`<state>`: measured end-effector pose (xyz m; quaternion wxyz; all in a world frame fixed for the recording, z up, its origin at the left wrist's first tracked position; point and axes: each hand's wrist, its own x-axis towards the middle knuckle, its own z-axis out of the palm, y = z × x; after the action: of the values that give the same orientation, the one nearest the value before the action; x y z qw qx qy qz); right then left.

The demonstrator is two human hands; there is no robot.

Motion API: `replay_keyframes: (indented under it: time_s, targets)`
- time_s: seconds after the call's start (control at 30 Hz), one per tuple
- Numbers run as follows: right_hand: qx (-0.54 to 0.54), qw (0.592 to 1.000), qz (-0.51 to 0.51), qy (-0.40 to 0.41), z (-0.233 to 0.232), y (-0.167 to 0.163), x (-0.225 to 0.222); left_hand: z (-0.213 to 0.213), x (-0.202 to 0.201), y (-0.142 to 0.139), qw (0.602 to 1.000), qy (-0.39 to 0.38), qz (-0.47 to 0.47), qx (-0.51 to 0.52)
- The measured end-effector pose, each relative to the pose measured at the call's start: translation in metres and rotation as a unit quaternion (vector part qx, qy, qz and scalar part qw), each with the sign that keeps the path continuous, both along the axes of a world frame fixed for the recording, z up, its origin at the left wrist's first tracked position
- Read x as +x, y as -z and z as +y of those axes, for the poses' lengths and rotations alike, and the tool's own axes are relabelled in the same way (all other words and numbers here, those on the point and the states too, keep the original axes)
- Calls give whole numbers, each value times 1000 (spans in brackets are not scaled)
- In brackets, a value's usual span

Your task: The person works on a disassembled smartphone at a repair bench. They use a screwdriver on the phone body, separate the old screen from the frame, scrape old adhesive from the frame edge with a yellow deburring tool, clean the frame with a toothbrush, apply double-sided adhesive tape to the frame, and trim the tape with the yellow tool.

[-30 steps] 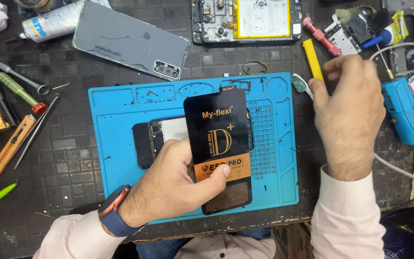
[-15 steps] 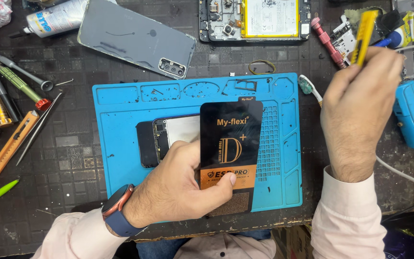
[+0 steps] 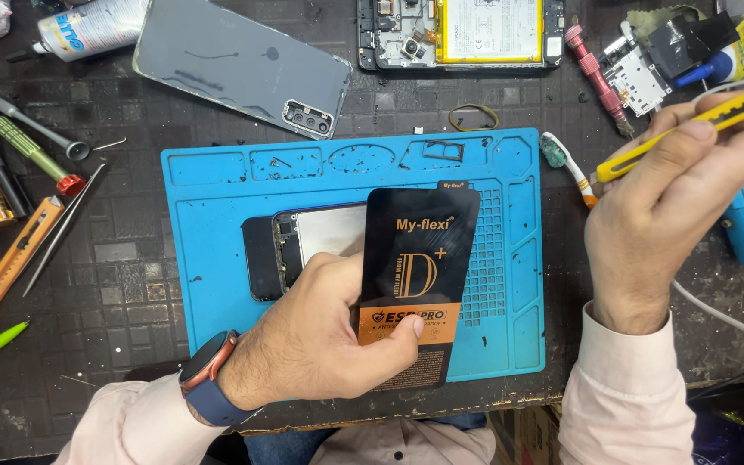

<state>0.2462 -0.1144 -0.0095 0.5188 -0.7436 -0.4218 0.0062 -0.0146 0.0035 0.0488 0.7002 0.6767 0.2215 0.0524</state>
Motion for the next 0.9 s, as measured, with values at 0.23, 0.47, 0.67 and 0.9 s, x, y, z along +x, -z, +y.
replay_keyframes:
  time_s: [0.23, 0.47, 0.67, 0.9]
  targets:
    - [72, 984, 152, -53, -14, 1, -2, 1, 0, 3, 1000, -2, -11, 8]
    - [137, 931, 309, -136, -29, -17, -6, -15, 0, 6, 984, -31, -73, 157]
    - [-46, 929, 327, -169, -46, -49, -68, -18, 1, 8, 983, -37, -86, 160]
    - [-311, 916, 198, -157, -62, -48, -98, -18, 3, 4, 997, -40, -31, 58]
